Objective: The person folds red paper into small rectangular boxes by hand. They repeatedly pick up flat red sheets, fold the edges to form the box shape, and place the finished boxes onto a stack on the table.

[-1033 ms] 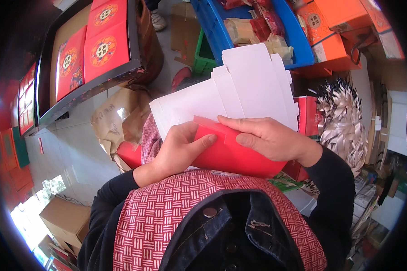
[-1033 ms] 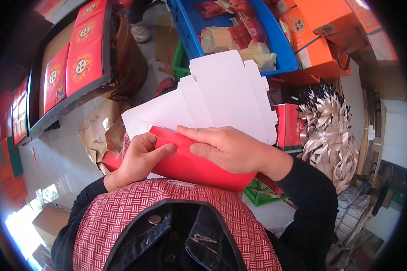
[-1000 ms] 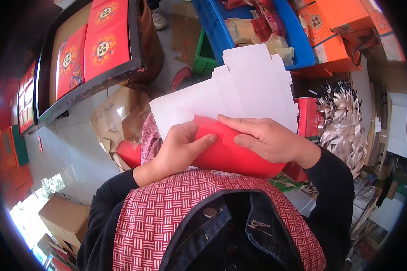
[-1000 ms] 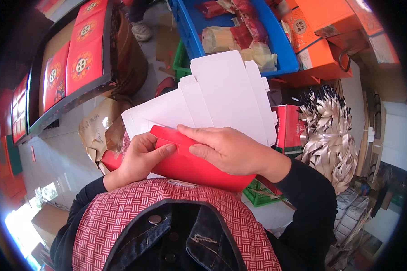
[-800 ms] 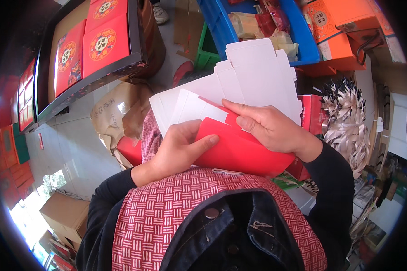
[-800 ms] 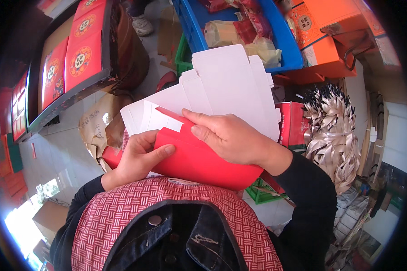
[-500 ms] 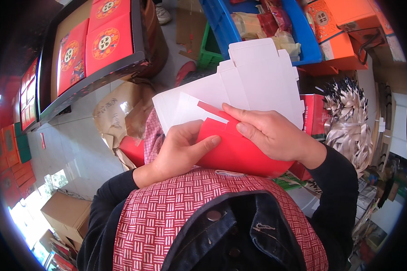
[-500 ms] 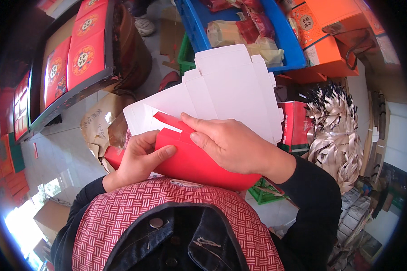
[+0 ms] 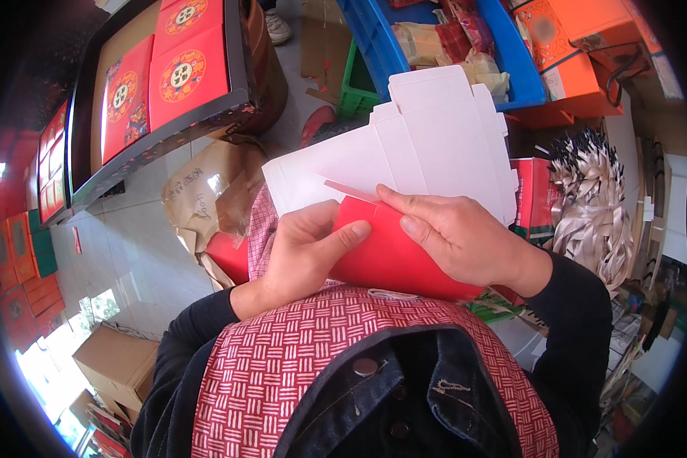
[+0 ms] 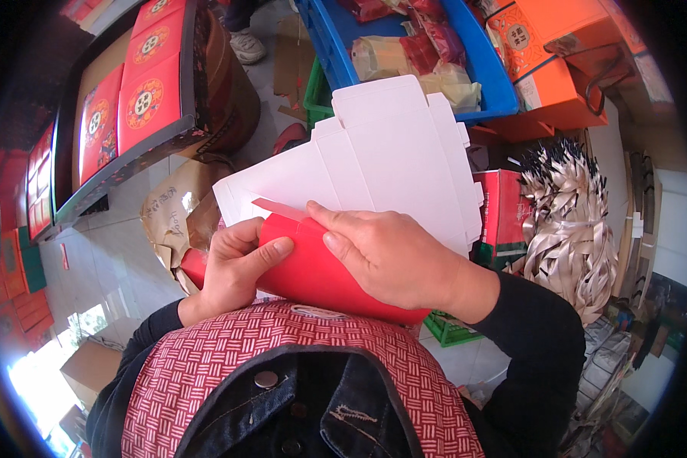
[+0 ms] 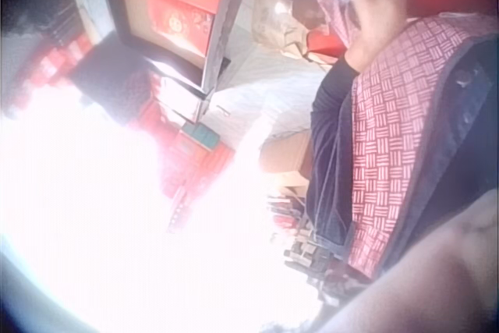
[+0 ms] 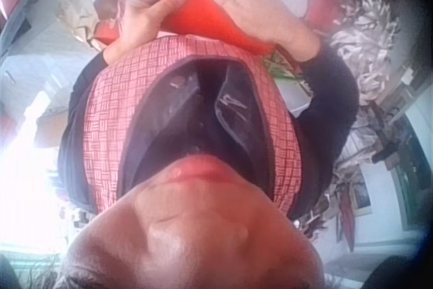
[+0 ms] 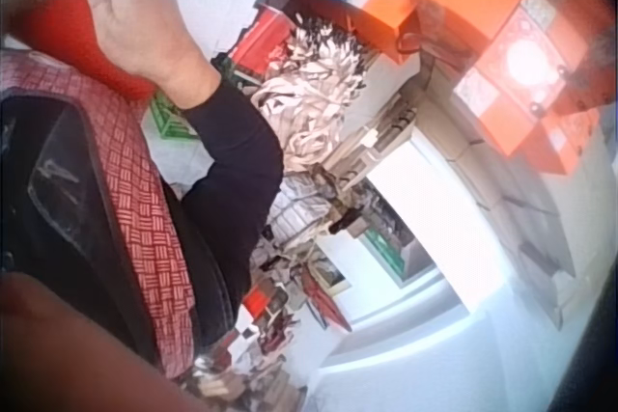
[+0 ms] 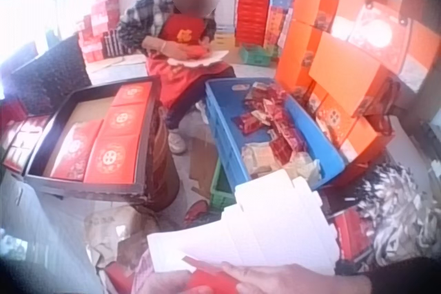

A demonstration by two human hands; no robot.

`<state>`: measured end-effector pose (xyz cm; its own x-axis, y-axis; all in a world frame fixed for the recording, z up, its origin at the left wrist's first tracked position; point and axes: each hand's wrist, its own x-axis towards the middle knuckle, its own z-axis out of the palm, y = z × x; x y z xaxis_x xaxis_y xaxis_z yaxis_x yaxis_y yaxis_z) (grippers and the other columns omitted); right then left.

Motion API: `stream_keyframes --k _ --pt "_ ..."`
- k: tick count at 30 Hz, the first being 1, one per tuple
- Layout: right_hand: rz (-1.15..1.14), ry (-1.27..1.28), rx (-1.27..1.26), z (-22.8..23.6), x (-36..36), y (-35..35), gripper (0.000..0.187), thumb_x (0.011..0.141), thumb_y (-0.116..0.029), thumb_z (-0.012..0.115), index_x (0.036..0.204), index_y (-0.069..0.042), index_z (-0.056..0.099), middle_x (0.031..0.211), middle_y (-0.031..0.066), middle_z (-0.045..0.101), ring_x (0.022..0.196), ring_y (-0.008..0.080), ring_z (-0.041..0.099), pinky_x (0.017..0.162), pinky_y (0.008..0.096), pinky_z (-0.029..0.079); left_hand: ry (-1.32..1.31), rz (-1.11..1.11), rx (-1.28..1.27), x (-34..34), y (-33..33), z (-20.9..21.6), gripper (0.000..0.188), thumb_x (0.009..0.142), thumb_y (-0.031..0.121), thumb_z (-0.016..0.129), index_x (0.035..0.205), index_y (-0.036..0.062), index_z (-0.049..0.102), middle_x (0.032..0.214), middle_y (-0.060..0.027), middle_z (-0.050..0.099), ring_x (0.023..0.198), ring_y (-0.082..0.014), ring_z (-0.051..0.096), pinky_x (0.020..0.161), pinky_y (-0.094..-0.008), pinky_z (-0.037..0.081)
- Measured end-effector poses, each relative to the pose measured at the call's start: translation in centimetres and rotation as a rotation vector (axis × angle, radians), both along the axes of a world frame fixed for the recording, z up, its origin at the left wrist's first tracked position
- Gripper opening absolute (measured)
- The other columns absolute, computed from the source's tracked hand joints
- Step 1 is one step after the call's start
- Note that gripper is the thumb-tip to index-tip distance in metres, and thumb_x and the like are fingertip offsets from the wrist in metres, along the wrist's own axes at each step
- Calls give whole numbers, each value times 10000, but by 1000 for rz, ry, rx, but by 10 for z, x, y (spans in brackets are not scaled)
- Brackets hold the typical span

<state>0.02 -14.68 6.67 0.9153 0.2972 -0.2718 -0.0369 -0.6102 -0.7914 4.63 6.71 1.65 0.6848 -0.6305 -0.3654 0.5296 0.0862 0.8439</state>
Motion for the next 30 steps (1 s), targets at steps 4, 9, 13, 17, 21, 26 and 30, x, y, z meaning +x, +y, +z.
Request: stream_keyframes --k 4,9,13,17,21,26,30 --pt "-15 -142 103 -3 -3 2 413 963 -118 456 1341 46 475 1296 263 533 1215 364 525 1012 363 422 -68 27 -1 0 -2 -2 227 945 154 610 1058 -35 668 906 -83 702 800 -107 640 711 -230 523" --pt "76 142 277 9 3 -22 440 973 -116 459 1392 15 426 1399 221 464 1310 318 450 1072 347 361 -83 49 2 5 -1 -2 227 946 174 611 1040 -20 682 878 -75 698 776 -96 628 689 -229 516" --pt "110 131 293 8 2 -25 456 981 -121 453 1419 -6 394 1448 193 420 1347 302 408 1094 338 332 -129 -28 74 20 -5 1 223 950 173 602 994 -30 684 838 -71 686 757 -93 620 675 -228 508" --pt "113 142 242 10 2 -28 458 985 -120 444 1425 -10 386 1473 179 390 1371 295 373 1109 337 307 -133 -60 73 26 -10 4 216 950 162 597 963 -36 681 800 -64 677 723 -93 614 652 -222 501" --pt "128 158 248 11 2 -27 459 987 -120 434 1430 -9 380 1485 177 372 1386 293 348 1127 339 278 -151 -49 56 25 -9 0 218 949 159 598 962 -42 682 789 -66 678 699 -93 613 630 -222 500" --pt "136 98 204 10 -1 -25 447 967 -108 475 1405 -31 431 1448 187 423 1348 299 406 1095 345 332 -175 -56 42 23 -7 -2 217 947 155 602 952 -46 683 799 -66 681 702 -94 613 632 -223 501" --pt "236 38 107 16 0 -32 584 912 -164 587 1442 -45 372 1472 209 375 1357 310 391 1095 347 328 -218 -77 61 25 -11 1 205 939 147 614 938 -46 681 807 -60 682 692 -93 611 637 -218 499"
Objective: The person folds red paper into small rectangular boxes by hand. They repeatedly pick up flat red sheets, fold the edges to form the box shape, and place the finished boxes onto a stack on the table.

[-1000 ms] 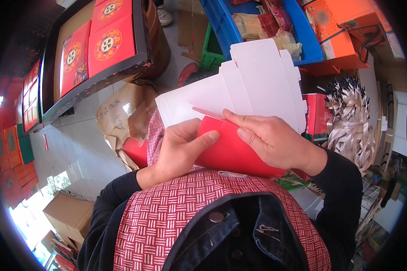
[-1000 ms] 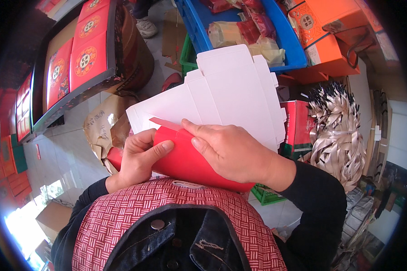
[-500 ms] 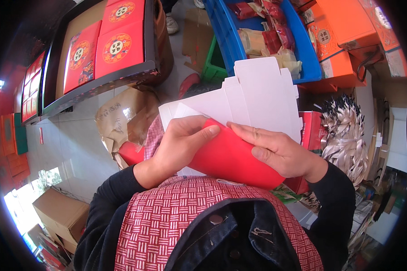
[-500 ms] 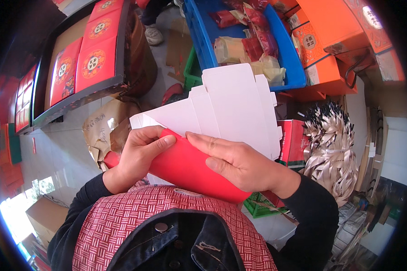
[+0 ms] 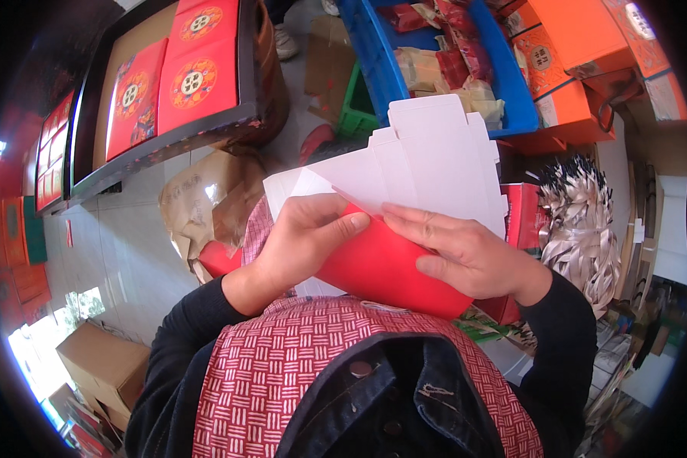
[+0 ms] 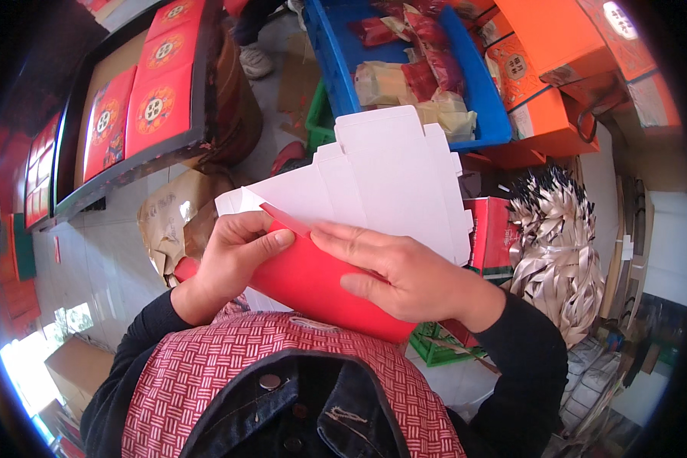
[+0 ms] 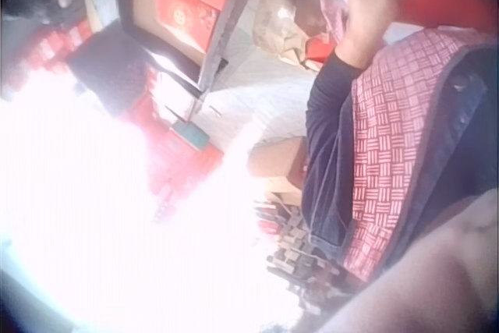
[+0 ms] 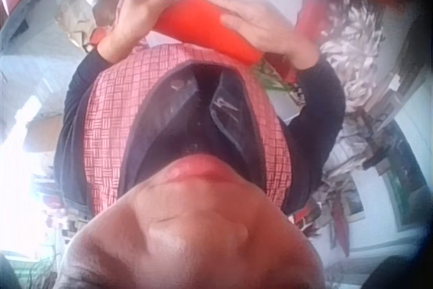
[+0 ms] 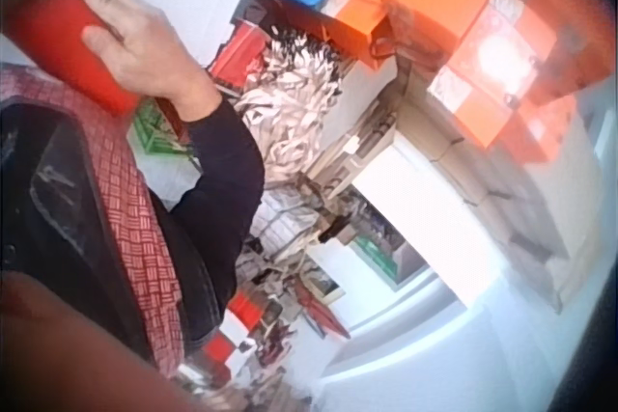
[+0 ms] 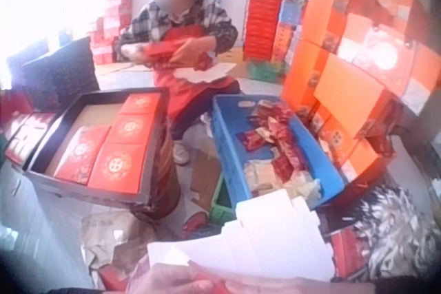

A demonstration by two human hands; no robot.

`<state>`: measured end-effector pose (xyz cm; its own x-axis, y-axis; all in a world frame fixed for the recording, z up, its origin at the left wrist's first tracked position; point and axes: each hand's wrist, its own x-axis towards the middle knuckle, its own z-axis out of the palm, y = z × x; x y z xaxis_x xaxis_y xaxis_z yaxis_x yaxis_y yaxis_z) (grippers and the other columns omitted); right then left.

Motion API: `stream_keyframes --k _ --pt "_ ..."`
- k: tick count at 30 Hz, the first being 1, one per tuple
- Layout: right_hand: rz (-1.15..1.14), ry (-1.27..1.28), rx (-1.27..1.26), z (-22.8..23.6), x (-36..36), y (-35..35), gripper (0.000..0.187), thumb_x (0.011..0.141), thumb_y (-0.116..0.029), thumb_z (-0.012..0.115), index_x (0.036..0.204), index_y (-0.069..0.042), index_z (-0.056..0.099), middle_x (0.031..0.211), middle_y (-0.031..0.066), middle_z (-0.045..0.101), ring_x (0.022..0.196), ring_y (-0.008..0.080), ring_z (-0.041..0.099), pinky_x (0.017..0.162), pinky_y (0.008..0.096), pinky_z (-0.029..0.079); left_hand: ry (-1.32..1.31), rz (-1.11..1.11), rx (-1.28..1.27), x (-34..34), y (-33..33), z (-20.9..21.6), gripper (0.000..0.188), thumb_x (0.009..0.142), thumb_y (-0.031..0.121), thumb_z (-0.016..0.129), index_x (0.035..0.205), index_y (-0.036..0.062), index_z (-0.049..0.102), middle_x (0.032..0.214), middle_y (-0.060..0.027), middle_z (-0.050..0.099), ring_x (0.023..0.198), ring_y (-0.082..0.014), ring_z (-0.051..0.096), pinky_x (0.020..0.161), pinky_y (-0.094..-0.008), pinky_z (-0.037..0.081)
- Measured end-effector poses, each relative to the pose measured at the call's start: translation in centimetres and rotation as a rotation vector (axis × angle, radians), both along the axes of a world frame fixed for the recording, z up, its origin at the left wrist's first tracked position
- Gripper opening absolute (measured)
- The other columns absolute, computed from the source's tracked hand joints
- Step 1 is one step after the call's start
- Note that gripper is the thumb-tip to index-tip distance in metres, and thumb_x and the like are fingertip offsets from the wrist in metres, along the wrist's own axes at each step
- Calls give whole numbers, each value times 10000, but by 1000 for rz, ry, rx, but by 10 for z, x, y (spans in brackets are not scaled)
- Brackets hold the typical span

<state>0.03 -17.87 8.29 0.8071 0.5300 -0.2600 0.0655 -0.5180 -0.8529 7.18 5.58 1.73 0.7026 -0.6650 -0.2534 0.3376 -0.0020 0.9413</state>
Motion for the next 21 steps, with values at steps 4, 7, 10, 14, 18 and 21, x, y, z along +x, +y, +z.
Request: stream_keyframes --k 4,7,10,14,18,21 --pt "-126 275 242 31 -2 -43 950 777 -211 753 1517 -61 176 1517 233 280 1370 334 367 1102 352 306 31 16 -32 36 -4 29 185 929 140 626 927 -40 671 798 -43 673 684 -85 615 639 -213 500" --pt "-44 109 57 28 -25 -61 1077 728 -209 778 1532 -100 71 1493 274 285 1359 332 379 1099 351 320 -129 -100 96 73 -20 46 213 909 171 640 918 -40 664 766 -41 660 660 -92 622 631 -220 507" --pt "-336 127 -182 15 -42 -43 778 824 -111 636 1483 -16 232 1376 260 462 1278 331 479 1044 336 379 -437 -287 197 100 -58 71 222 915 183 605 883 -33 646 730 -3 625 637 -51 577 629 -214 475" --pt "-731 -129 -22 -31 -62 -21 506 897 -80 521 1381 18 412 1186 225 620 1150 310 588 960 328 440 -1422 48 274 99 -113 88 243 851 177 670 957 -30 598 884 -118 629 780 -233 628 696 -304 493" --pt "-1023 -76 214 -59 -62 -12 297 960 -84 491 1230 37 520 1090 61 627 1017 112 554 900 269 447 -1338 -266 -18 23 -85 93 255 731 27 745 954 28 620 972 -144 622 936 -331 617 808 -374 506" --pt "-1085 -152 301 -78 -49 -2 301 964 -95 481 1233 34 518 1100 60 623 1021 104 547 906 264 442 -922 -615 83 -30 -56 32 210 806 128 742 959 9 662 914 -144 627 879 -301 632 796 -349 513"
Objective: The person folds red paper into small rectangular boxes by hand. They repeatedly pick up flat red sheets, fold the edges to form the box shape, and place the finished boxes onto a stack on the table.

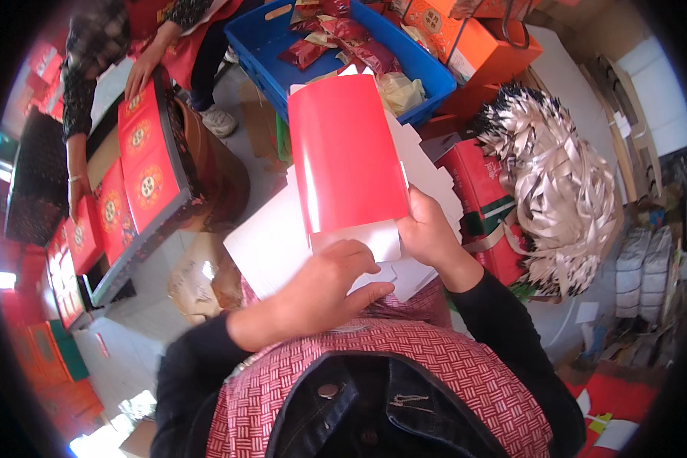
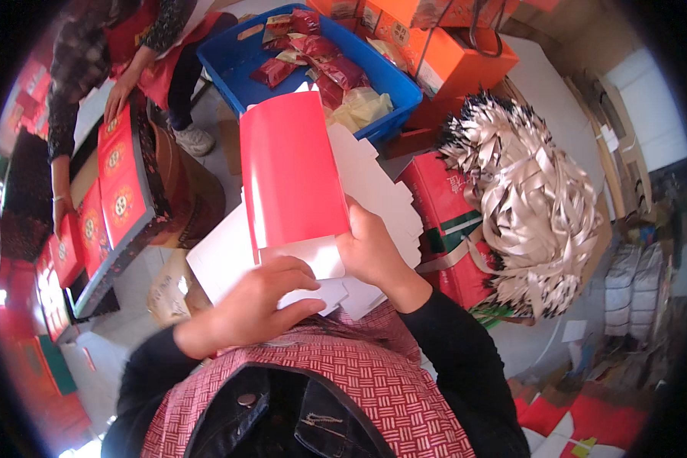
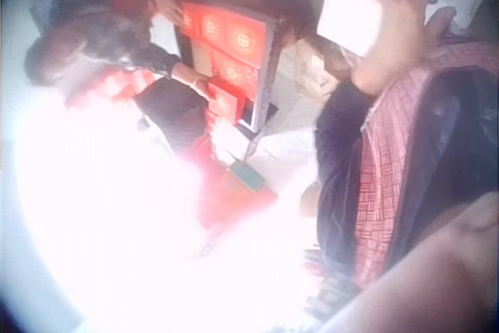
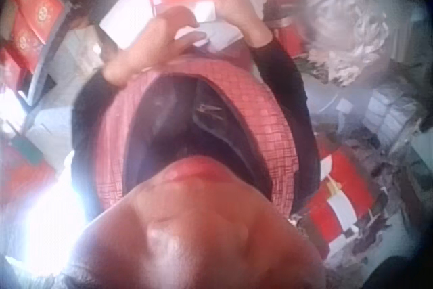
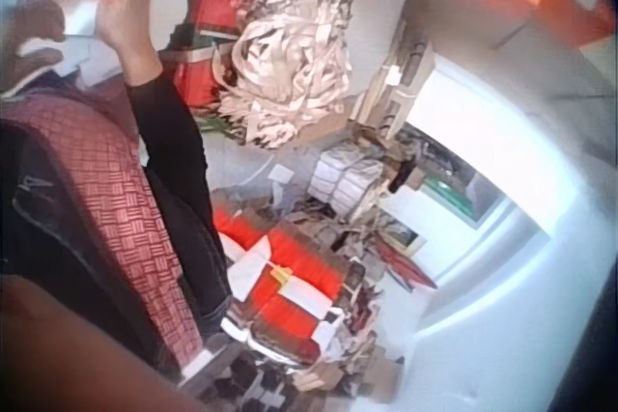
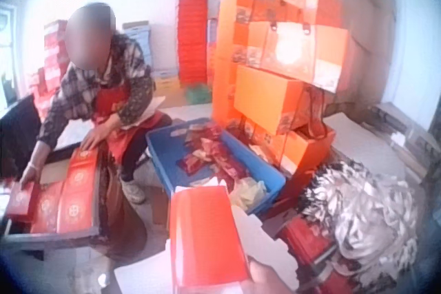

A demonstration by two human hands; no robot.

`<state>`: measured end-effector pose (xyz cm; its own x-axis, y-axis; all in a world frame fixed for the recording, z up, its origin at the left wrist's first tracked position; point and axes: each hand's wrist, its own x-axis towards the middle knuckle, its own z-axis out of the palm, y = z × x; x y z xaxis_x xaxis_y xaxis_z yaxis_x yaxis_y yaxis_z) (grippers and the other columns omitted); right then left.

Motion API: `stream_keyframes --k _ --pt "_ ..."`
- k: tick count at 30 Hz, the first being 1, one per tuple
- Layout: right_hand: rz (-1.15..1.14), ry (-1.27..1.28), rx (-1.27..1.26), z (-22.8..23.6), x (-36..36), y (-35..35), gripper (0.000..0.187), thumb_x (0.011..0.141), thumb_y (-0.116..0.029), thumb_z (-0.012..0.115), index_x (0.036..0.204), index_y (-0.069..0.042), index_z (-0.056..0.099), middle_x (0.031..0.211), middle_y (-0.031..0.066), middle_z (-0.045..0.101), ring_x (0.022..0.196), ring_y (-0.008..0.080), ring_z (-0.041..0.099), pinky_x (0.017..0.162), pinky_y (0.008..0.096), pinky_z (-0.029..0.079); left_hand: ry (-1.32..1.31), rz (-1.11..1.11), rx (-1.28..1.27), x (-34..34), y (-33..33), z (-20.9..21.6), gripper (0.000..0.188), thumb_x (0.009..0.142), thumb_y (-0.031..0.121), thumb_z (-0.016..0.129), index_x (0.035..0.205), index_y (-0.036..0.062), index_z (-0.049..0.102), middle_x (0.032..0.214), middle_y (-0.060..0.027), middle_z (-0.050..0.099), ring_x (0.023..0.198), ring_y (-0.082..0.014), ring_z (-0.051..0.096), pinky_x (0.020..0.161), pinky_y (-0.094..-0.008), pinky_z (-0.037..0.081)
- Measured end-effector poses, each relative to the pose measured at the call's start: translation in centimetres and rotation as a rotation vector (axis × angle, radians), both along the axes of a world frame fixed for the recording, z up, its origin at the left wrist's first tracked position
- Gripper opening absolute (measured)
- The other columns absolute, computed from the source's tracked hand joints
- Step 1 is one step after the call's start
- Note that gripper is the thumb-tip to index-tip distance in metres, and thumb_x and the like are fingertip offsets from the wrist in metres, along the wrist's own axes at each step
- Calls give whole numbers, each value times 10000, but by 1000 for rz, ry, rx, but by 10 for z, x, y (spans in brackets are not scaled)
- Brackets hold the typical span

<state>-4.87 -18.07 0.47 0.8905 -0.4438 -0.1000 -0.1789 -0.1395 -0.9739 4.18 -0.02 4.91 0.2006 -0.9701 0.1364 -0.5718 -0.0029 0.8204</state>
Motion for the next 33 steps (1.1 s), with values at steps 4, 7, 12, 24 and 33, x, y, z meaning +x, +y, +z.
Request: stream_keyframes --k 4,7,12,24,33 --pt "24 35 -195 10 2 12 437 917 -70 502 1340 26 445 1193 210 609 1142 318 584 970 349 431 1170 435 -257 -29 -20 -74 467 870 198 704 1225 -32 507 1182 -100 568 1129 -224 537 983 -371 420" --pt "76 -14 -271 7 -4 12 524 915 -113 490 1404 33 373 1318 245 521 1240 366 503 1016 369 400 1339 571 -416 -26 -42 -69 458 901 120 649 1296 -4 452 1255 -77 525 1181 -189 485 1030 -351 369" --pt "79 -317 358 -2 -3 -4 501 972 -161 460 1411 60 365 1384 148 491 1255 229 490 1047 321 372 1337 552 -441 -19 -50 -66 387 950 96 543 1323 59 444 1260 -69 541 1150 -200 515 990 -393 403" --pt "-297 -332 321 -19 15 18 369 998 -126 487 1309 73 502 1269 124 585 1143 137 546 982 255 432 1330 516 -431 -18 -50 -82 503 938 119 566 1393 77 356 1375 -88 455 1278 -243 428 1108 -439 319" --pt "-400 -388 219 -26 23 24 354 993 -166 488 1226 92 554 1180 185 640 1096 197 600 939 288 454 1289 505 -430 -18 -50 -83 514 951 149 560 1402 57 332 1379 -100 449 1277 -250 425 1105 -430 316"
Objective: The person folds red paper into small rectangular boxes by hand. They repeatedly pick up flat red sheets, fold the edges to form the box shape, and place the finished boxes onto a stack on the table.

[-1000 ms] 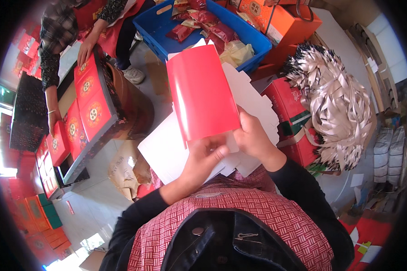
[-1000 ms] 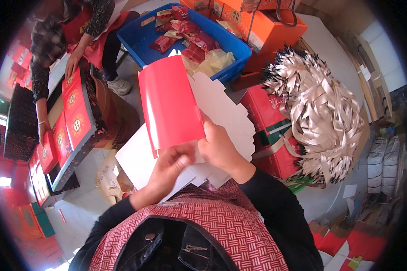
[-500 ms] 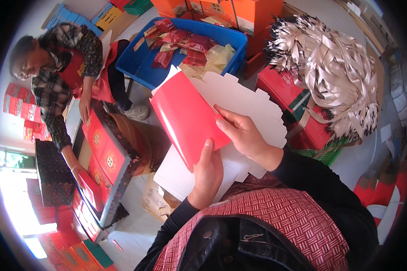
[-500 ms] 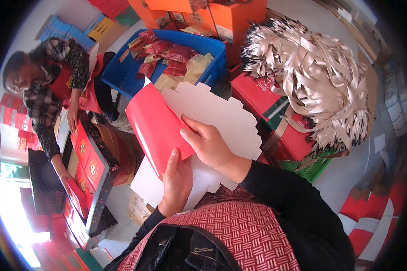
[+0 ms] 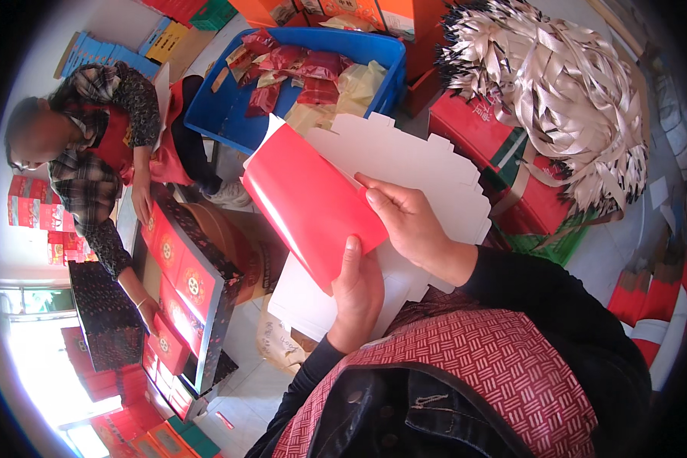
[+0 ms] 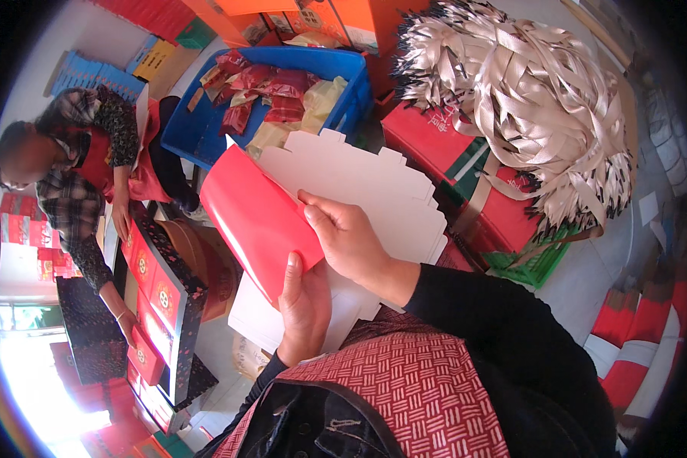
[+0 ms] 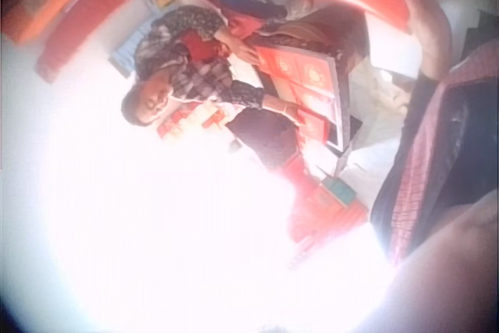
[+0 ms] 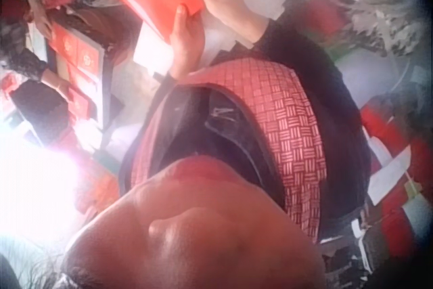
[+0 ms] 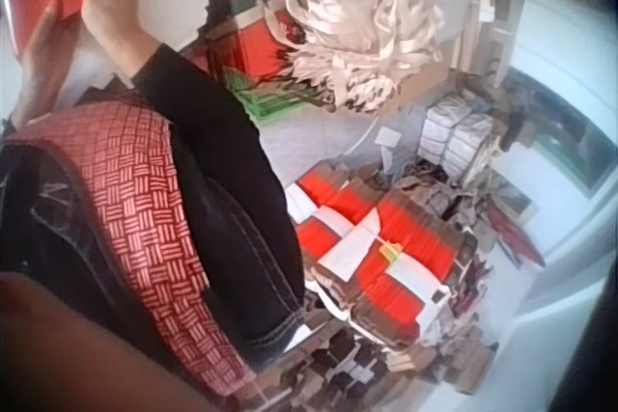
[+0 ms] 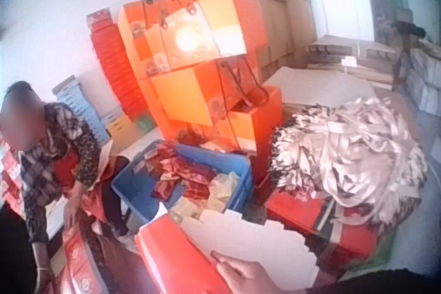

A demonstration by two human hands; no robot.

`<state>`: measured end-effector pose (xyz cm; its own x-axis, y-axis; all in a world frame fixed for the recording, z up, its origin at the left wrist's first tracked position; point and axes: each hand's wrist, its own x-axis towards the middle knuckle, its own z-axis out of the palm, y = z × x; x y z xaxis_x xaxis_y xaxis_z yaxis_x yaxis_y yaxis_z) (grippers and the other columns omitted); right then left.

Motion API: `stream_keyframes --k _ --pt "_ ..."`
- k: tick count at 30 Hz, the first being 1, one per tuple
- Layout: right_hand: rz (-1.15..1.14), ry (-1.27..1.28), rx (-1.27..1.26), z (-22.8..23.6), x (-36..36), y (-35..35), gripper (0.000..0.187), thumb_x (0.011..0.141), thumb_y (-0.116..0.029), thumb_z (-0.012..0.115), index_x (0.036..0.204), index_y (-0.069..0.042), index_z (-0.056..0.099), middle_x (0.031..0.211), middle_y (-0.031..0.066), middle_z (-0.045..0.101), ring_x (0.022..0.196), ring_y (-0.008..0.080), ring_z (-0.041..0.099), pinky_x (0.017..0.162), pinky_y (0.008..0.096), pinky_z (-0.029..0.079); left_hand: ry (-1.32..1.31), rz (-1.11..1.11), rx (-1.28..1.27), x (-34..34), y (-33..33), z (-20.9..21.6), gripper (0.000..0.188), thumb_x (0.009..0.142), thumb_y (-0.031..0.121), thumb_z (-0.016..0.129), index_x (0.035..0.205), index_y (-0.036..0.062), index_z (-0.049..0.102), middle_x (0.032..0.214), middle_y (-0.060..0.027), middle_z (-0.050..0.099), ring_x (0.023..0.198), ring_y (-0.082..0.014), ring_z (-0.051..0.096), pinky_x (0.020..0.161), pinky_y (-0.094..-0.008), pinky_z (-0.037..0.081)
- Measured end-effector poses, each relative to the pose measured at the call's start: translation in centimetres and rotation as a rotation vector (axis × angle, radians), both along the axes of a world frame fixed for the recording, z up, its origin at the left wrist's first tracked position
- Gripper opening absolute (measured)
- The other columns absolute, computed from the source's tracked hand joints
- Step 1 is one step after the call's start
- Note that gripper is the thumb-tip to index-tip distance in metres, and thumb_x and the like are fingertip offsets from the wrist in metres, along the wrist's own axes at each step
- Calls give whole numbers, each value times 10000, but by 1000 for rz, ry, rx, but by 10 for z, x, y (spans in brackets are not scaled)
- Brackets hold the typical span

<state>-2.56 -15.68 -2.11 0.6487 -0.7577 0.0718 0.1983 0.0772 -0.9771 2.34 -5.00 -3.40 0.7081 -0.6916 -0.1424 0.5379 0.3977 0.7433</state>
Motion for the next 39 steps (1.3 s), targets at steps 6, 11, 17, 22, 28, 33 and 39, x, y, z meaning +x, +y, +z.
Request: stream_keyframes --k 6,11,17,22,28,33,39 --pt "17 -6 -109 2 -1 5 359 994 -141 471 1272 80 519 1227 186 612 1143 246 581 973 304 435 -26 0 37 -2 0 -8 475 975 129 515 1405 53 330 1380 -96 446 1275 -238 424 1105 -412 311" --pt "40 -36 -241 2 -21 10 365 987 -90 461 1315 67 488 1332 189 538 1247 248 509 1038 317 388 26 6 -3 -1 1 -5 472 955 80 541 1388 45 355 1356 -85 460 1264 -217 428 1105 -386 312" --pt "85 -7 -318 4 -26 14 407 996 -87 426 1376 59 428 1403 159 484 1323 226 433 1093 316 321 53 -10 5 -1 3 -8 477 952 74 544 1389 44 354 1354 -87 462 1257 -218 434 1102 -382 316" --pt "118 -18 -93 12 -29 20 416 1001 -89 409 1392 53 410 1430 154 456 1351 219 397 1110 320 290 44 9 25 -3 1 -4 483 951 66 541 1394 45 349 1360 -92 458 1259 -221 434 1101 -378 319" --pt "40 18 -377 5 -26 22 389 967 -83 497 1333 48 482 1390 199 481 1333 270 422 1088 346 336 96 -20 -13 2 5 -17 497 948 70 548 1399 46 341 1373 -89 449 1274 -225 422 1107 -392 312" --pt "223 227 -165 23 -12 -35 616 863 -193 692 1359 61 429 1402 192 436 1266 245 476 1009 348 425 26 -14 -56 1 8 -11 517 927 88 591 1386 49 356 1362 -81 448 1279 -228 409 1104 -415 299" --pt "502 109 284 49 29 -48 656 746 -59 753 1316 52 448 1218 145 566 1118 214 570 947 338 473 -19 -215 -43 -6 28 -11 600 880 165 675 1391 87 371 1347 -63 465 1256 -236 431 1080 -423 309"
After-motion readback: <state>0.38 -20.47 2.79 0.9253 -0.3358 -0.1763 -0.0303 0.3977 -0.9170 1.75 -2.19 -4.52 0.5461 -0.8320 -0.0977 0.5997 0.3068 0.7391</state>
